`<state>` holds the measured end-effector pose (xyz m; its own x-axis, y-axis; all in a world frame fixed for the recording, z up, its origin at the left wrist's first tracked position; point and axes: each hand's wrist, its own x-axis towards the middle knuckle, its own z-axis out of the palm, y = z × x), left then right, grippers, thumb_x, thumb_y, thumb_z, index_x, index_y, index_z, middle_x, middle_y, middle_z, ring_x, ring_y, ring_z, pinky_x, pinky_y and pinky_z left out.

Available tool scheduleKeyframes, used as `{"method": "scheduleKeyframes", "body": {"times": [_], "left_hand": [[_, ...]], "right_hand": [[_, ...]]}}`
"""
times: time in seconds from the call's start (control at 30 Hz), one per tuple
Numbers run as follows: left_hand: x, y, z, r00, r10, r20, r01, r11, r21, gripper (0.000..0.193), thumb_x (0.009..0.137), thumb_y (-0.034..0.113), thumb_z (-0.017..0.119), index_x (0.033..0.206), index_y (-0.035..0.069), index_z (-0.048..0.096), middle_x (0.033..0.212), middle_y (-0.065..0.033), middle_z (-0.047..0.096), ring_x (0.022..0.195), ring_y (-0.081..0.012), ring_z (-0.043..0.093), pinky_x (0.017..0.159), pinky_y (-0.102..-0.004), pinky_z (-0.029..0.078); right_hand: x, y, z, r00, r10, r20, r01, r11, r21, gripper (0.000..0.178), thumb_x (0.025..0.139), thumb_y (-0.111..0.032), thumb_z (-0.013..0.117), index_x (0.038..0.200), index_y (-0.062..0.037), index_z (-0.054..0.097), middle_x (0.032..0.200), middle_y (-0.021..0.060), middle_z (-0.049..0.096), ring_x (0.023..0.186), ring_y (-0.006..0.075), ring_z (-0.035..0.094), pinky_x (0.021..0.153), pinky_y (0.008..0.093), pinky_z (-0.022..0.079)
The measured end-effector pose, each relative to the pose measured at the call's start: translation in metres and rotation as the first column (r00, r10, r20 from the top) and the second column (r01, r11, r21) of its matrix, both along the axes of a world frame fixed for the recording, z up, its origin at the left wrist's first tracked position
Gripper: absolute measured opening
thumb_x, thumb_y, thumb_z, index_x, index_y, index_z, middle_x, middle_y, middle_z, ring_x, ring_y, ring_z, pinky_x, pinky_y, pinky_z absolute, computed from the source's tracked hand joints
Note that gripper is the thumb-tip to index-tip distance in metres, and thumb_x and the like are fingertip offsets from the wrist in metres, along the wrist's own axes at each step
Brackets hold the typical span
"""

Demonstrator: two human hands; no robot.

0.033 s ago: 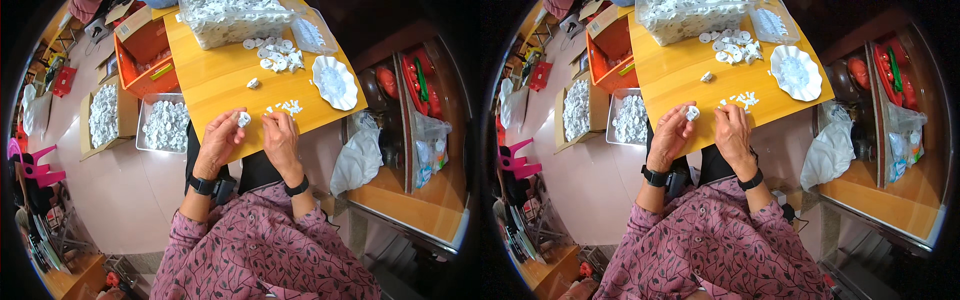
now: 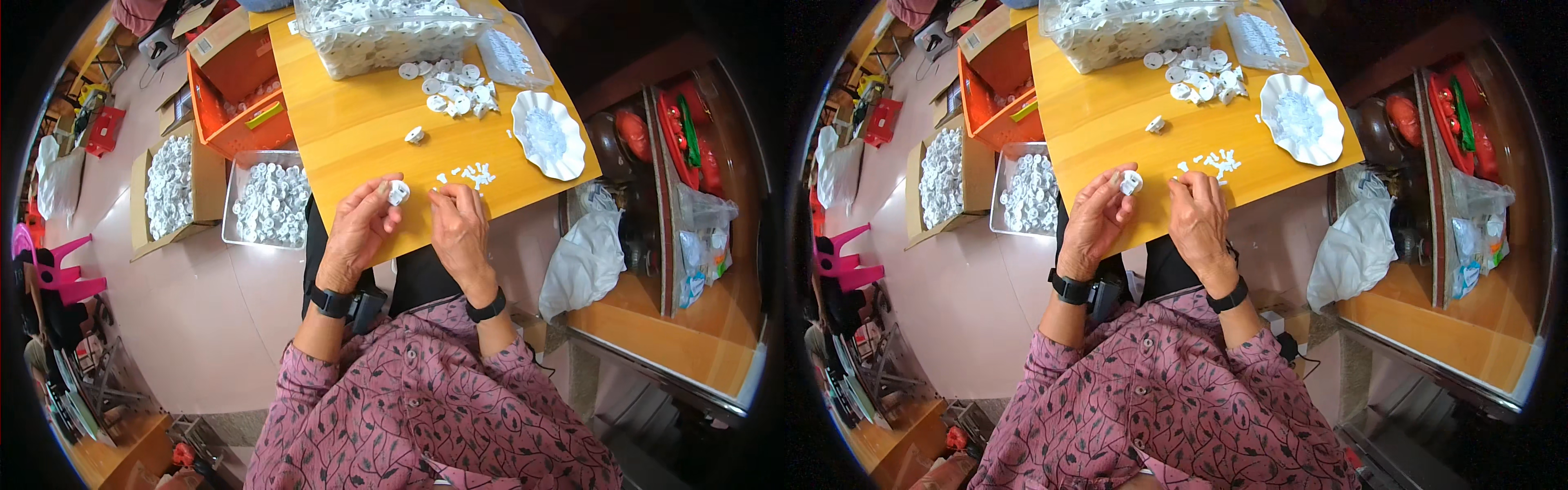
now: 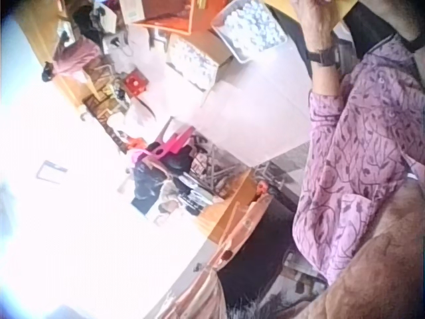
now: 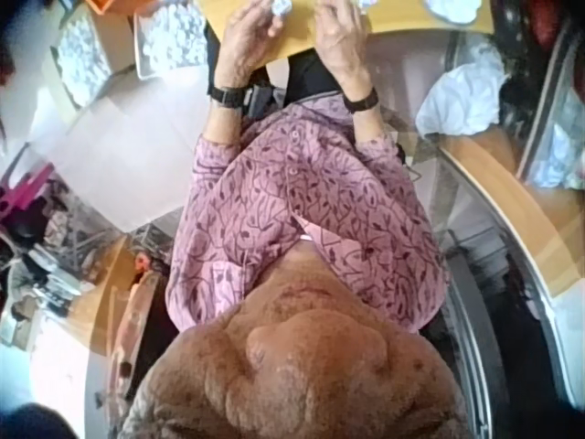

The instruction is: The person assembles components by hand, picking up a white plastic base and inserting a small white pin into it. They repeat this process for several units, occasionally reaching into a plastic container for more bases.

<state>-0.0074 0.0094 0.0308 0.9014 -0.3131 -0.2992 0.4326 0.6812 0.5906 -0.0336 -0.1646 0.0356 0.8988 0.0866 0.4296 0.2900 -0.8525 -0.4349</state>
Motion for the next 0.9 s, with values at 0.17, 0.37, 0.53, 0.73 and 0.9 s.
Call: {"method": "scheduleKeyframes", "body": {"times": [0.17,0.37,0.53,0.73,0.9], "left_hand": [[-0.001,-0.001,-0.003,1.0,0.001,0.01,0.0,0.989,-0.146,0.038,0.098,0.014,0.056,0.13,-0.004,0.051,0.098,-0.0067,0.06,0.069,-0.0112,0.055,0.055,-0.0199,0.043],[0.0,-0.001,-0.018,0.998,-0.034,0.06,0.048,0.963,-0.264,0.036,0.098,0.013,0.057,0.129,-0.004,0.052,0.1,-0.0072,0.063,0.072,-0.0109,0.063,0.059,-0.0184,0.051],[-0.001,-0.003,-0.012,0.999,-0.033,0.025,0.037,0.984,-0.177,0.04,0.097,0.012,0.057,0.132,-0.005,0.049,0.097,-0.0077,0.06,0.07,-0.0122,0.057,0.055,-0.0196,0.044],[-0.002,-0.003,-0.011,0.998,-0.042,0.036,0.05,0.963,-0.263,0.044,0.096,0.009,0.056,0.136,-0.006,0.044,0.099,-0.0088,0.061,0.072,-0.0147,0.061,0.058,-0.0214,0.049],[-0.002,-0.006,-0.013,0.997,-0.04,0.06,0.058,0.935,-0.349,0.04,0.098,0.009,0.052,0.134,-0.006,0.045,0.098,-0.0108,0.062,0.075,-0.0179,0.067,0.063,-0.0228,0.057]], "right_hand": [[-0.016,-0.006,0.001,0.998,0.052,-0.027,-0.052,0.999,0.003,0.02,0.079,0.002,0.063,0.099,0.0014,0.066,0.1,0.0122,0.058,0.092,0.0317,0.056,0.085,0.0416,0.045],[-0.028,-0.012,0.001,0.997,0.056,-0.058,-0.052,0.995,0.082,0.036,0.077,0.001,0.066,0.113,0.0013,0.06,0.109,0.0145,0.056,0.099,0.032,0.055,0.088,0.0421,0.044],[-0.034,-0.008,0.013,0.986,0.095,-0.134,-0.106,0.992,-0.074,0.042,0.079,-0.004,0.069,0.118,0.0033,0.057,0.115,0.0148,0.053,0.106,0.0319,0.051,0.092,0.043,0.041],[-0.044,-0.008,0.012,0.974,0.145,-0.172,-0.177,0.967,-0.186,0.046,0.079,-0.01,0.071,0.12,0.0036,0.056,0.121,0.0148,0.052,0.11,0.0314,0.05,0.094,0.0434,0.039],[-0.048,-0.01,0.001,0.987,0.139,-0.076,-0.15,0.973,-0.174,0.035,0.078,-0.004,0.07,0.111,0.004,0.063,0.113,0.0127,0.057,0.104,0.0289,0.056,0.09,0.0413,0.044]]}}
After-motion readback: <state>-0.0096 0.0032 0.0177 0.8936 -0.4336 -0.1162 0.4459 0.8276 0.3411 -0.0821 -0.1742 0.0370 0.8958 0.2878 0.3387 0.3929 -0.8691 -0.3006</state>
